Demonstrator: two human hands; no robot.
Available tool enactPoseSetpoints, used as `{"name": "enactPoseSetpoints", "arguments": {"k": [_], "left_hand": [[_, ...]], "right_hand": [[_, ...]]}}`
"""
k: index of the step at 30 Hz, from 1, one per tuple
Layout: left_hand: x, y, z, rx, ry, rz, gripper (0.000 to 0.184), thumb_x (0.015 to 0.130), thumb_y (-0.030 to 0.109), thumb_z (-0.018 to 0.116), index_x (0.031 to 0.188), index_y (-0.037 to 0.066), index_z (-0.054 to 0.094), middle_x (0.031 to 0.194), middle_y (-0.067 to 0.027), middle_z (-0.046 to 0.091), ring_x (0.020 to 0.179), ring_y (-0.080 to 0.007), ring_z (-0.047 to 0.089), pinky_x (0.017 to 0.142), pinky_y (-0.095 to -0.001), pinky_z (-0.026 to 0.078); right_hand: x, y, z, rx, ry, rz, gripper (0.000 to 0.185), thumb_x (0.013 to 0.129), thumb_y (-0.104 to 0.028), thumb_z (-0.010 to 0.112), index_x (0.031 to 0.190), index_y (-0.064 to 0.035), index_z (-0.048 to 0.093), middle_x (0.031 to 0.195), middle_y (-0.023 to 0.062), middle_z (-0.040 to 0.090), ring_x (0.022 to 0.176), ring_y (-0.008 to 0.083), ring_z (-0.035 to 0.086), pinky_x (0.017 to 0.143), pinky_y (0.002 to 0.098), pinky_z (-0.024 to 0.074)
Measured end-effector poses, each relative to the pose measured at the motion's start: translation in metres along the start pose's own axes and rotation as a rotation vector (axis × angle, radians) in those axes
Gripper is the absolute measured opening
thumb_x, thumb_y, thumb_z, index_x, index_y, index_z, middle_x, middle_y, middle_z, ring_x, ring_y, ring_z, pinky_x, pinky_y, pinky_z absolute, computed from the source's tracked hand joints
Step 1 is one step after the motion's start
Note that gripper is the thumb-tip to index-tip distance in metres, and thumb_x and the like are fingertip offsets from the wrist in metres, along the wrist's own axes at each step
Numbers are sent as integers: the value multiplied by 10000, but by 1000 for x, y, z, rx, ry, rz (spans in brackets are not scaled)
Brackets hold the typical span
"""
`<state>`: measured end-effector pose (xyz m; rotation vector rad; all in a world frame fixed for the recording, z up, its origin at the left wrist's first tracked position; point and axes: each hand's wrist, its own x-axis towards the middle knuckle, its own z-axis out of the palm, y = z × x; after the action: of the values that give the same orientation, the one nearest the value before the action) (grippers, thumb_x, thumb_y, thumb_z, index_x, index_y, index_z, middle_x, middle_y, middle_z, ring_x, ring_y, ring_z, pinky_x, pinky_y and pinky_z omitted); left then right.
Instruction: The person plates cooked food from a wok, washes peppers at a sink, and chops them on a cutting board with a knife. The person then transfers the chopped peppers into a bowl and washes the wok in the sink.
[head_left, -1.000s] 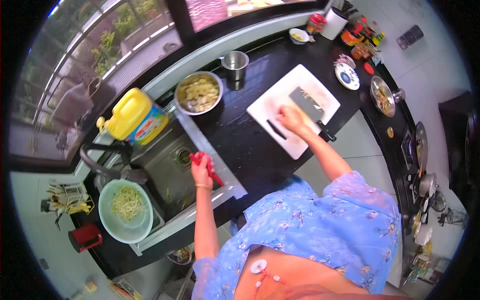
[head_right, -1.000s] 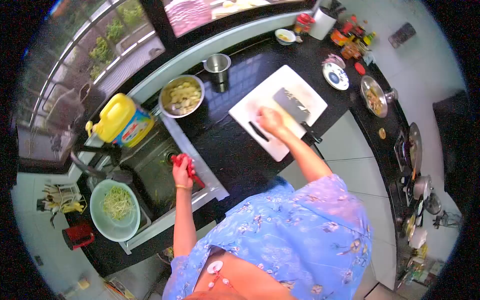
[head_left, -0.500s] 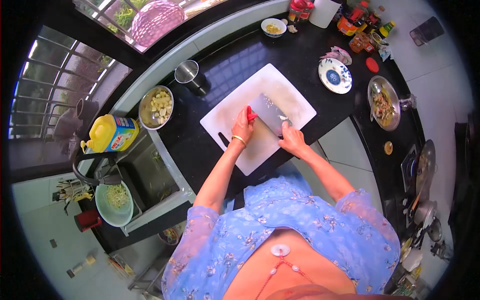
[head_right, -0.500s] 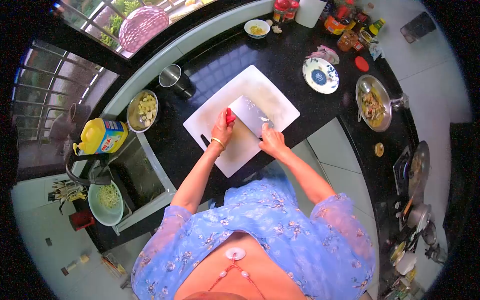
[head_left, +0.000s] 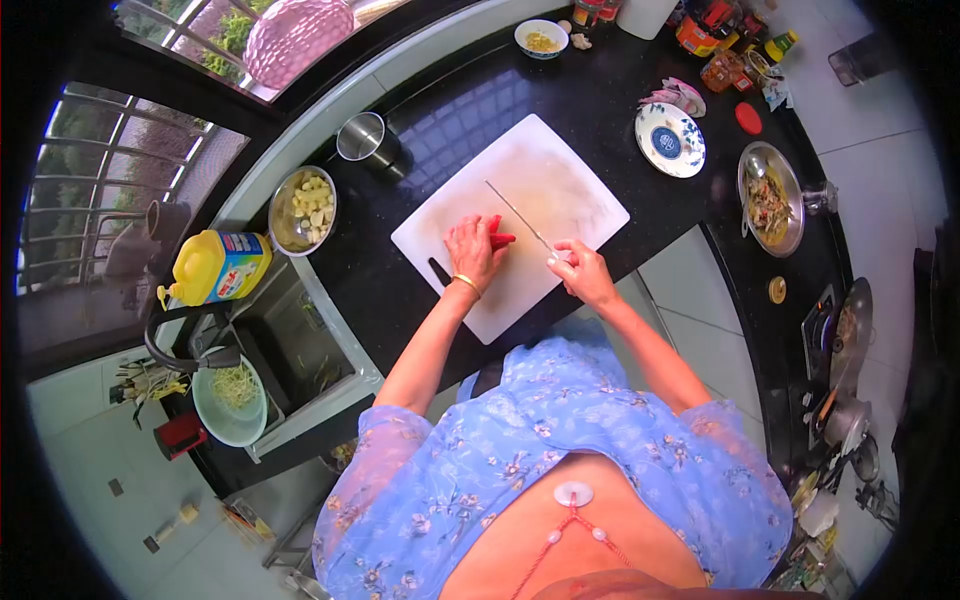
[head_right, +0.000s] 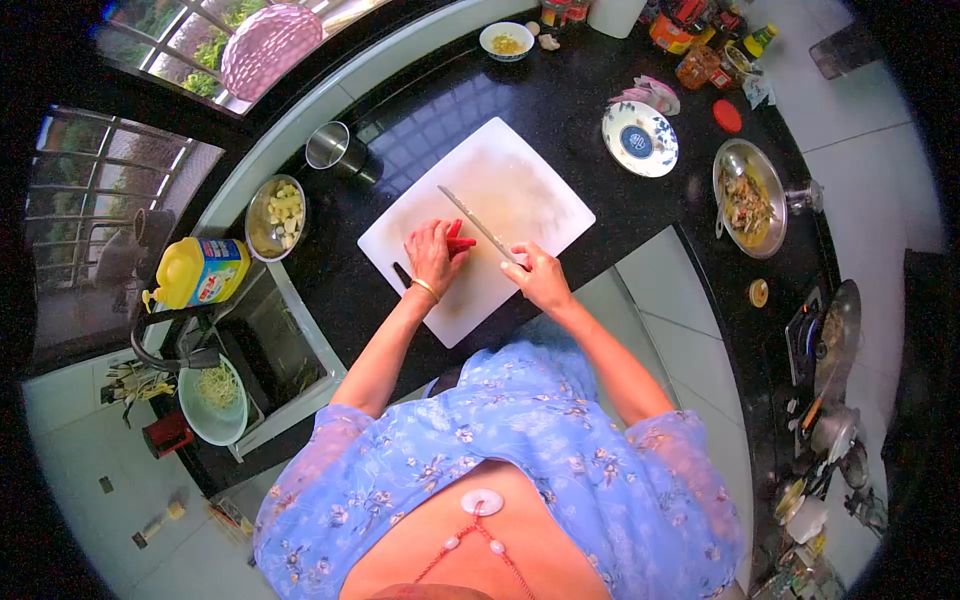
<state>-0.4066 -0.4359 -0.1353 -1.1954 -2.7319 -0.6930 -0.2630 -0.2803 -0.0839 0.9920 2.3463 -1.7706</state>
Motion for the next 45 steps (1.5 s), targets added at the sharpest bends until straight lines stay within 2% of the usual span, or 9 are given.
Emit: {"name": "enactPoseSetpoints", "arguments": {"k": [5, 7, 9, 12, 15, 20, 31, 40, 45], "left_hand": [[6, -10, 11, -58, 9, 189, 397, 624, 185, 704, 973, 97, 535, 1002, -64, 527, 980, -246, 480, 857, -419, 303], [6, -9, 13, -72, 16, 225, 378, 630, 182, 698, 964, 99, 542, 992, -61, 533, 975, -242, 485, 853, -412, 309], [8, -8, 13, -85, 23, 267, 359, 635, 180, 691, 955, 101, 548, 983, -57, 539, 970, -238, 489, 848, -405, 314], [10, -6, 8, -123, 37, 265, 380, 631, 181, 692, 974, 102, 552, 983, -65, 547, 978, -241, 490, 856, -410, 318], [10, -9, 15, -176, 44, 301, 350, 637, 152, 683, 960, 89, 565, 975, -73, 557, 967, -250, 502, 849, -405, 353], [11, -14, 35, -318, 131, 335, 265, 682, 79, 641, 940, 42, 592, 978, -116, 561, 935, -302, 520, 796, -384, 421], [9, -13, 44, -350, 126, 239, 193, 674, 13, 610, 867, 24, 610, 918, -131, 583, 901, -317, 542, 778, -382, 436], [11, -9, 41, -386, 164, 231, 190, 648, 18, 637, 837, 35, 620, 875, -111, 593, 848, -300, 562, 744, -363, 452], [8, -11, 48, -346, 156, 212, 229, 640, 35, 652, 866, 38, 618, 883, -106, 596, 840, -295, 561, 727, -365, 451]], "right_hand": [[13, 14, 16, -55, -26, -20, 374, 782, -267, 554, 1033, 11, 559, 719, 187, 611, 647, 271, 602, 627, 354, 470], [16, 16, 16, -130, -41, -24, 367, 798, -267, 508, 1036, 8, 555, 746, 219, 611, 686, 321, 612, 655, 381, 475], [19, 12, 15, -491, -60, -69, 319, 799, -224, 437, 996, -5, 558, 751, 246, 596, 737, 398, 589, 686, 447, 467], [15, 0, 13, -592, -50, -118, 260, 794, -188, 420, 945, -18, 545, 763, 246, 596, 723, 414, 578, 683, 483, 461], [7, -10, 16, -582, 36, -200, 214, 797, -175, 430, 915, -23, 523, 762, 239, 597, 695, 404, 581, 651, 485, 464], [5, -23, 15, -715, -25, -283, 195, 796, -156, 454, 913, -4, 491, 735, 230, 593, 670, 383, 593, 612, 468, 478], [16, -23, 21, -796, -119, -250, 168, 785, -121, 472, 832, 41, 473, 660, 230, 587, 617, 385, 601, 569, 470, 483], [47, -7, 30, -733, -18, -363, 112, 791, -99, 461, 793, 13, 471, 572, 200, 561, 553, 368, 582, 520, 470, 469], [28, -9, 20, -802, -133, -357, 102, 781, -81, 456, 781, 20, 473, 582, 216, 563, 554, 372, 584, 512, 476, 464]]}}
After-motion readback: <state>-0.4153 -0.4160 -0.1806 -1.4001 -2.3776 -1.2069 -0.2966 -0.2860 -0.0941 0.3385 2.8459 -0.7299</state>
